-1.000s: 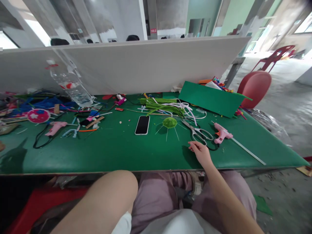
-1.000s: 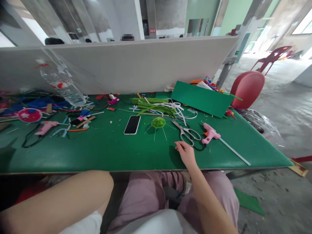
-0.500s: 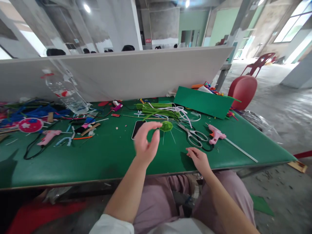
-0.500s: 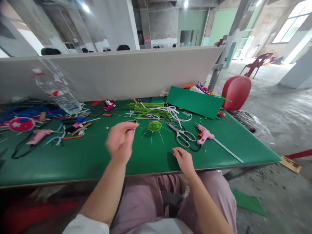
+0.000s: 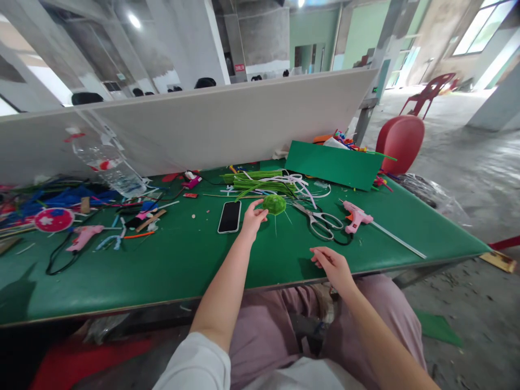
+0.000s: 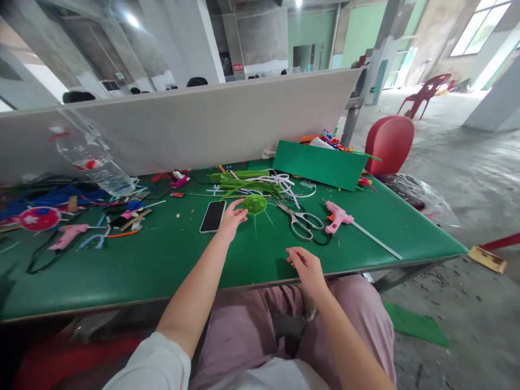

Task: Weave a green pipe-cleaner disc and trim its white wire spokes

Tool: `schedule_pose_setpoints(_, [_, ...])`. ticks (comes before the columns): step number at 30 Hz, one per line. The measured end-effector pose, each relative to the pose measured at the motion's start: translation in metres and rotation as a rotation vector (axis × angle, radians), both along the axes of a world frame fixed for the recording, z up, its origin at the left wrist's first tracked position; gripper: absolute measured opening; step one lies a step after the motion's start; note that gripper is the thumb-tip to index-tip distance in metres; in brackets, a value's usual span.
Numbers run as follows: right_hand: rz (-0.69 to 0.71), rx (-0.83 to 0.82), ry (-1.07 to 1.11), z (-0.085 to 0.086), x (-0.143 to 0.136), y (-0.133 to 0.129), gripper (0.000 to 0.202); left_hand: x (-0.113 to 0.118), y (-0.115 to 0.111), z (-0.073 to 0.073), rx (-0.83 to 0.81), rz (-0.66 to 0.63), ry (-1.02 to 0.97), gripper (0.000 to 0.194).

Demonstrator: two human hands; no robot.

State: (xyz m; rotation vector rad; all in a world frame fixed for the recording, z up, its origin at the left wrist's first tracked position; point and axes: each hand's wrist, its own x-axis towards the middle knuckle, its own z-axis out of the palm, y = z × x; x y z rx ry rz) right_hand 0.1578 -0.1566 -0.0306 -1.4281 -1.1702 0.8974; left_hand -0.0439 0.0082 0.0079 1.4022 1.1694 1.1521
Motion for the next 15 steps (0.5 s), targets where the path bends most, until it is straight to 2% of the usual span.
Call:
schedule_pose_setpoints(2, [-0.003,-0.025,0.178,0.018,-0.005,-0.003,0.033,-0.002,-0.016,0.006,0.01,-0.018,-0.076,0.048])
schedule_pose_setpoints(3, [-0.001,-0.032,0.263,0.029,-0.009,-0.005,0.035,-0.002,-0.027,0.009,0.013,-0.047,-0.19,0.05])
schedule_pose_setpoints(5, [0.074,-0.042,0.402,0.052,-0.018,-0.008,0.043,-0.003,-0.051,0.012,0.024,-0.056,-0.345,0.051])
schedule_pose_setpoints(8, [0.157,-0.086,0.528,0.077,-0.032,-0.006,0.05,0.001,-0.087,0.015,0.009,0.003,-0.424,0.051])
schedule_pose_setpoints(11, [0.196,-0.114,0.643,0.083,-0.042,0.0,0.04,0.007,-0.113,0.018,-0.015,0.039,-0.426,0.053])
schedule_pose_setpoints(15, [0.214,-0.068,0.698,0.077,-0.048,0.004,0.025,0.011,-0.13,0.021,-0.005,0.094,-0.351,0.055])
